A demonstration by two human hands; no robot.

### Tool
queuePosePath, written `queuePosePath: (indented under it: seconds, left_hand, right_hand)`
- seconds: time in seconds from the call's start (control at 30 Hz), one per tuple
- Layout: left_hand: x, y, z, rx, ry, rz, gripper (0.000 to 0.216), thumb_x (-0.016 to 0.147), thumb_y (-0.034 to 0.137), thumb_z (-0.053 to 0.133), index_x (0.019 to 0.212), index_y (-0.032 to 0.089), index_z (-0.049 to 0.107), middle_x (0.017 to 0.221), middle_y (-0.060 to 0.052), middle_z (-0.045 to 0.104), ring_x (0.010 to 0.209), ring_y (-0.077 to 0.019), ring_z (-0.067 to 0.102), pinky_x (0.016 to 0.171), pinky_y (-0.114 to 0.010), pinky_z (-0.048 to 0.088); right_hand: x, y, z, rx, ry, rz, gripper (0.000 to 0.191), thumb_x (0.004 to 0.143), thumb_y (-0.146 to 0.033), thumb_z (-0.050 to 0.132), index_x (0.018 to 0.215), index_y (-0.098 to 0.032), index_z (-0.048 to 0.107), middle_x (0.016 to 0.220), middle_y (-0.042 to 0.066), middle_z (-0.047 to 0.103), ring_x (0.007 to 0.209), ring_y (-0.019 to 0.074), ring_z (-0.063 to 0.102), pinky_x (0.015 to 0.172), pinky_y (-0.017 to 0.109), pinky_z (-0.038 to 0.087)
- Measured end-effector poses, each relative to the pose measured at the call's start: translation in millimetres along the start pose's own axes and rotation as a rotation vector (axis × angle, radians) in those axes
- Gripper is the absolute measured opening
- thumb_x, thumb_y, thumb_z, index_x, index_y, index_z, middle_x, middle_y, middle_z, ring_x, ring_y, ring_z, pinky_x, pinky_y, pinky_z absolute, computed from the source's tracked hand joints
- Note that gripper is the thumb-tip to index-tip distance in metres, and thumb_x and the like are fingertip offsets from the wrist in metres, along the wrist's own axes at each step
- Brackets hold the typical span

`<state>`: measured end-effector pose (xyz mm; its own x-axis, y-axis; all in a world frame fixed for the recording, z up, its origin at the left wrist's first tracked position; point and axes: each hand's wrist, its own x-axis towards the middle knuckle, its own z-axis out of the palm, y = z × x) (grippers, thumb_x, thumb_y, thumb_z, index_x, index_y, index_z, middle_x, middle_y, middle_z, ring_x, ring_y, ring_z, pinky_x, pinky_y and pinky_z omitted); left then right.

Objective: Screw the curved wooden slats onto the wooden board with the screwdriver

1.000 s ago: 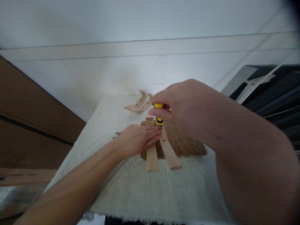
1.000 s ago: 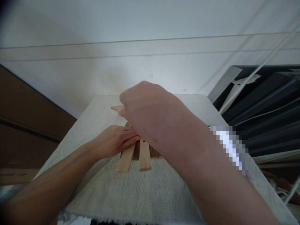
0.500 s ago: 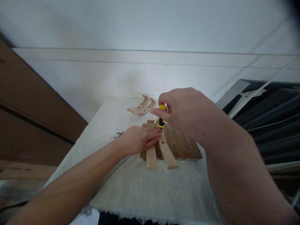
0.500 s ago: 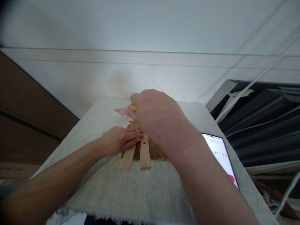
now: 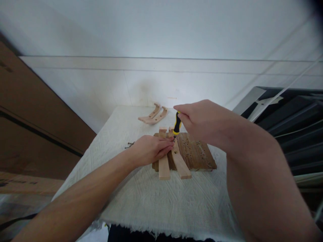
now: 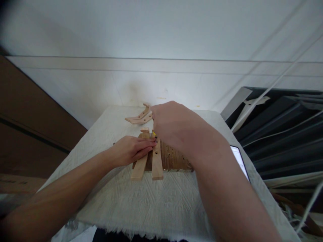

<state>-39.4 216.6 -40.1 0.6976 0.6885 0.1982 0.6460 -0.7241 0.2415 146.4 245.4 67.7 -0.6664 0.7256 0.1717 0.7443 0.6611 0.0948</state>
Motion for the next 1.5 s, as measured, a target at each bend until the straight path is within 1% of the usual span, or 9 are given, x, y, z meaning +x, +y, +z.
queuePosePath:
  seconds: [0.1, 0.2, 0.47, 0.67, 0.8, 0.93, 1.13, 1.37, 1.5]
  left_hand:
    - [0, -2, 2, -0.015, 0.012, 0.003, 0.035, 0.099, 0.032, 0.035, 0.118, 0.019, 0.062, 0.126, -0.006, 0.065, 0.114, -0.0174, 0.063, 0.090, -0.031, 0.055]
    - [0, -3, 3, -0.021, 0.028, 0.012, 0.035, 0.099, 0.031, 0.035, 0.116, 0.019, 0.063, 0.124, -0.006, 0.066, 0.113, -0.0169, 0.063, 0.091, -0.030, 0.055]
    - [0, -8, 10, -0.041, 0.097, 0.048, 0.033, 0.097, 0.029, 0.039, 0.113, 0.018, 0.065, 0.120, -0.007, 0.068, 0.107, -0.0177, 0.066, 0.089, -0.029, 0.055]
    - [4, -16, 20, -0.235, 0.230, 0.095, 0.028, 0.093, 0.026, 0.047, 0.104, 0.015, 0.071, 0.111, -0.010, 0.072, 0.108, -0.0174, 0.066, 0.093, -0.028, 0.054]
    - [4, -18, 23, -0.257, 0.262, 0.079, 0.026, 0.092, 0.028, 0.050, 0.101, 0.017, 0.072, 0.107, -0.009, 0.073, 0.104, -0.0172, 0.068, 0.090, -0.027, 0.055]
    - [4, -21, 22, -0.226, 0.207, 0.104, 0.028, 0.093, 0.028, 0.048, 0.104, 0.017, 0.071, 0.107, -0.009, 0.073, 0.108, -0.0175, 0.066, 0.092, -0.028, 0.053]
    - [5, -10, 7, -0.111, 0.043, 0.090, 0.033, 0.097, 0.032, 0.043, 0.109, 0.018, 0.070, 0.113, -0.008, 0.071, 0.108, -0.0169, 0.066, 0.093, -0.026, 0.051]
    - [5, 2, -1, 0.033, -0.039, 0.005, 0.038, 0.098, 0.035, 0.037, 0.117, 0.019, 0.066, 0.127, -0.006, 0.064, 0.117, -0.0204, 0.061, 0.096, -0.031, 0.049]
    - [5, 5, -3, 0.039, -0.062, -0.007, 0.038, 0.098, 0.036, 0.037, 0.117, 0.020, 0.066, 0.128, -0.005, 0.063, 0.113, -0.0201, 0.063, 0.091, -0.030, 0.051]
  right_hand:
    - [3, -1, 3, -0.034, 0.093, 0.056, 0.032, 0.092, -0.026, 0.041, 0.086, -0.016, 0.070, 0.082, 0.008, 0.071, 0.071, 0.0173, 0.061, 0.061, 0.029, 0.034]
    - [6, -6, 4, 0.015, 0.149, 0.046, 0.030, 0.092, -0.029, 0.044, 0.097, -0.017, 0.071, 0.091, 0.008, 0.071, 0.082, 0.0179, 0.062, 0.068, 0.029, 0.037]
    - [1, -3, -6, 0.105, -0.020, -0.056, 0.029, 0.090, -0.021, 0.044, 0.100, -0.017, 0.071, 0.087, 0.005, 0.072, 0.078, 0.0150, 0.063, 0.066, 0.026, 0.038]
    - [2, 3, 1, 0.011, 0.085, 0.194, 0.038, 0.089, -0.043, 0.050, 0.093, -0.014, 0.072, 0.088, 0.013, 0.072, 0.082, 0.0224, 0.065, 0.069, 0.030, 0.041]
    - [0, 6, 4, 0.129, 0.049, 0.078, 0.030, 0.092, -0.029, 0.044, 0.099, -0.018, 0.071, 0.096, 0.010, 0.073, 0.088, 0.0208, 0.065, 0.073, 0.029, 0.042]
    - [-9, 1, -4, 0.206, 0.023, -0.017, 0.032, 0.091, -0.019, 0.042, 0.114, -0.018, 0.065, 0.099, 0.010, 0.073, 0.085, 0.0178, 0.066, 0.069, 0.026, 0.042]
    - [-9, -9, -5, 0.096, 0.103, 0.153, 0.037, 0.085, -0.049, 0.054, 0.091, -0.017, 0.072, 0.089, 0.013, 0.072, 0.081, 0.0261, 0.066, 0.061, 0.031, 0.040]
    - [-5, -17, -5, 0.206, 0.016, -0.087, 0.033, 0.094, -0.023, 0.044, 0.121, -0.012, 0.061, 0.108, 0.015, 0.070, 0.097, 0.0221, 0.064, 0.076, 0.029, 0.042]
    - [-7, -17, -9, 0.265, -0.013, -0.157, 0.033, 0.092, -0.014, 0.042, 0.120, -0.011, 0.060, 0.112, 0.015, 0.069, 0.099, 0.0200, 0.064, 0.083, 0.027, 0.042]
